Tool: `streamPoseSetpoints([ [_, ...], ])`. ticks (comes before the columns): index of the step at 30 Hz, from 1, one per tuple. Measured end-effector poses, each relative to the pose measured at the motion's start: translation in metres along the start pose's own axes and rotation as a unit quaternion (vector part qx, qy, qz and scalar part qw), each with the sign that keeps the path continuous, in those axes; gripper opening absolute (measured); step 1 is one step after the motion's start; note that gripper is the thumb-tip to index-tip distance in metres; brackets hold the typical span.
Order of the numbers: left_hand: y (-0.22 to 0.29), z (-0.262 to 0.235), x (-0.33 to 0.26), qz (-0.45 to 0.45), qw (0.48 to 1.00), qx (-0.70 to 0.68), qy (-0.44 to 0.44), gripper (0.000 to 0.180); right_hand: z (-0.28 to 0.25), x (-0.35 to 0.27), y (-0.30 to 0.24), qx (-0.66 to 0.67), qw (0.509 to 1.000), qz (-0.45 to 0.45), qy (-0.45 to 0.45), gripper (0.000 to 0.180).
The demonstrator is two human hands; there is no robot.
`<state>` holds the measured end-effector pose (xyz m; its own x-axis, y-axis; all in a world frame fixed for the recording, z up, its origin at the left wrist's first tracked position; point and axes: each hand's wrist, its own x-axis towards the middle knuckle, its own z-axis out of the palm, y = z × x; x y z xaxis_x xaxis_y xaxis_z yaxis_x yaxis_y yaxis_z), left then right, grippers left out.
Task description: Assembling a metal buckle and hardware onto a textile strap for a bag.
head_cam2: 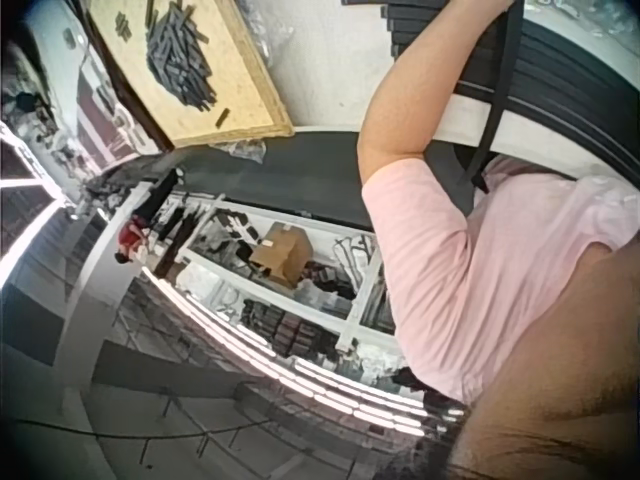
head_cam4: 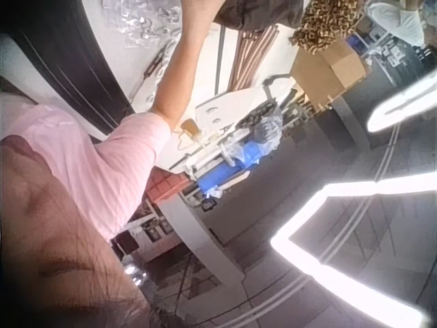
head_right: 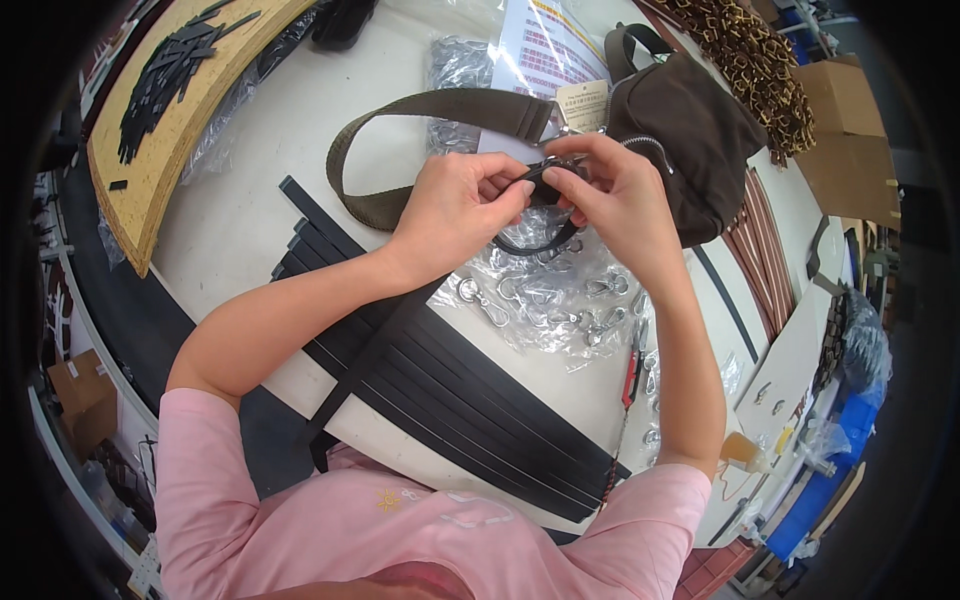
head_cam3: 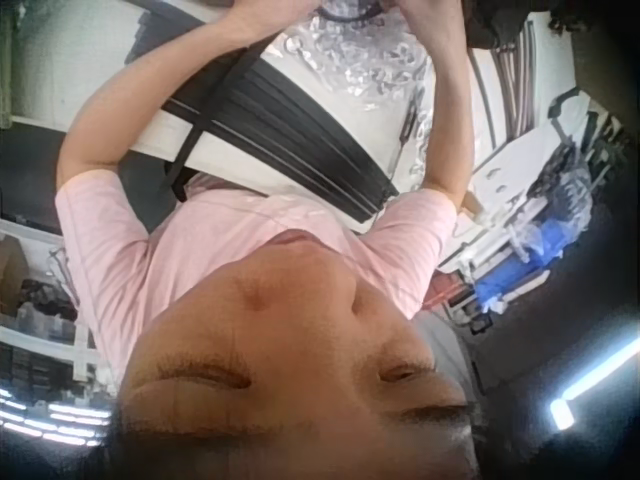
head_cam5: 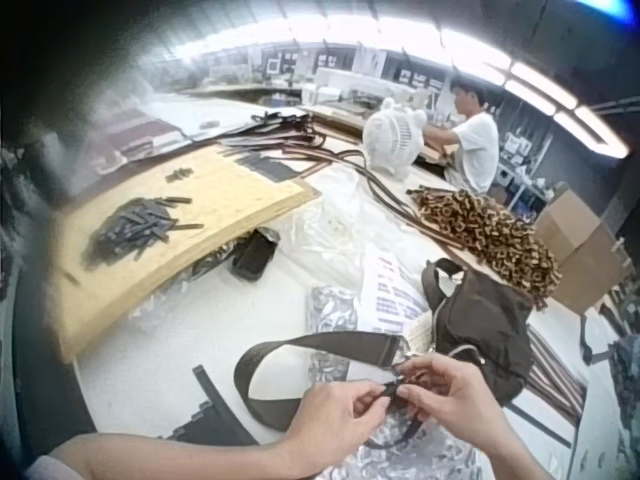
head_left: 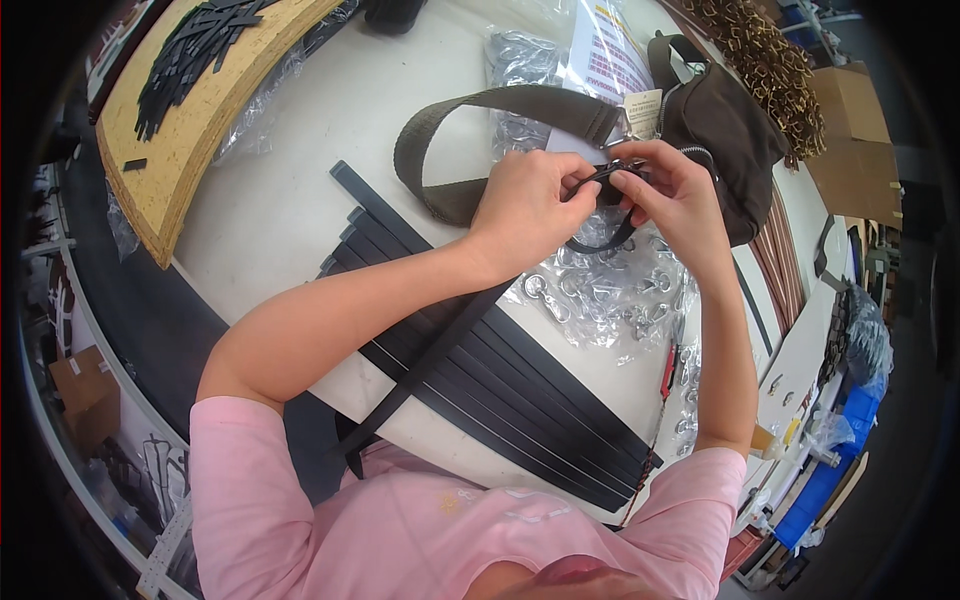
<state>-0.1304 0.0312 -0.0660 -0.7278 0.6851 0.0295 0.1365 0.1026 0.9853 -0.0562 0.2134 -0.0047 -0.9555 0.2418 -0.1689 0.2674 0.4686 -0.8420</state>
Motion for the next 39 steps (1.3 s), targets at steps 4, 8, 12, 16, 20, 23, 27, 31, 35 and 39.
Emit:
streamPoseSetpoints([
  [4, 0.0, 0.002, 0.0, 0.0, 1.0, -0.008, 0.007, 0.018, 0.005, -0.019, 0.005, 0.087, 0.99, -0.012, 0.109, 0.024],
  [8, -0.004, 0.003, -0.001, 0.014, 0.999, -0.026, 0.039, 0.017, -0.007, -0.021, 0.007, 0.184, 0.981, 0.044, 0.036, 0.026],
  [12, -0.001, -0.001, 0.0, 0.009, 1.0, -0.018, 0.017, 0.017, -0.014, -0.018, 0.01, 0.216, 0.973, 0.075, -0.02, 0.017],
  [16, 0.002, -0.003, 0.0, -0.002, 1.0, -0.012, -0.006, 0.018, -0.005, -0.011, 0.011, 0.199, 0.979, 0.046, -0.017, 0.02],
  [20, -0.005, 0.003, 0.001, 0.02, 0.998, -0.045, 0.032, 0.016, -0.001, -0.01, 0.007, 0.084, 0.996, 0.001, 0.007, 0.025],
  [23, -0.005, 0.002, 0.001, 0.016, 0.999, -0.04, 0.031, 0.015, 0.002, -0.008, 0.006, 0.064, 0.998, 0.002, 0.01, 0.023],
  [27, -0.005, 0.001, 0.0, 0.017, 0.998, -0.045, 0.03, 0.015, 0.002, -0.008, 0.007, 0.181, 0.983, 0.023, 0.008, 0.016],
  [31, -0.006, 0.003, 0.001, 0.022, 0.998, -0.045, 0.034, 0.015, -0.002, -0.007, 0.017, 0.188, 0.982, 0.029, -0.004, 0.012],
  [35, -0.005, 0.002, 0.001, 0.014, 0.999, -0.037, 0.025, 0.015, -0.005, -0.003, 0.016, 0.183, 0.982, 0.033, -0.017, 0.013],
  [39, -0.007, 0.002, 0.001, 0.025, 0.998, -0.047, 0.032, 0.014, -0.004, -0.004, 0.015, 0.129, 0.991, 0.024, -0.001, 0.013],
])
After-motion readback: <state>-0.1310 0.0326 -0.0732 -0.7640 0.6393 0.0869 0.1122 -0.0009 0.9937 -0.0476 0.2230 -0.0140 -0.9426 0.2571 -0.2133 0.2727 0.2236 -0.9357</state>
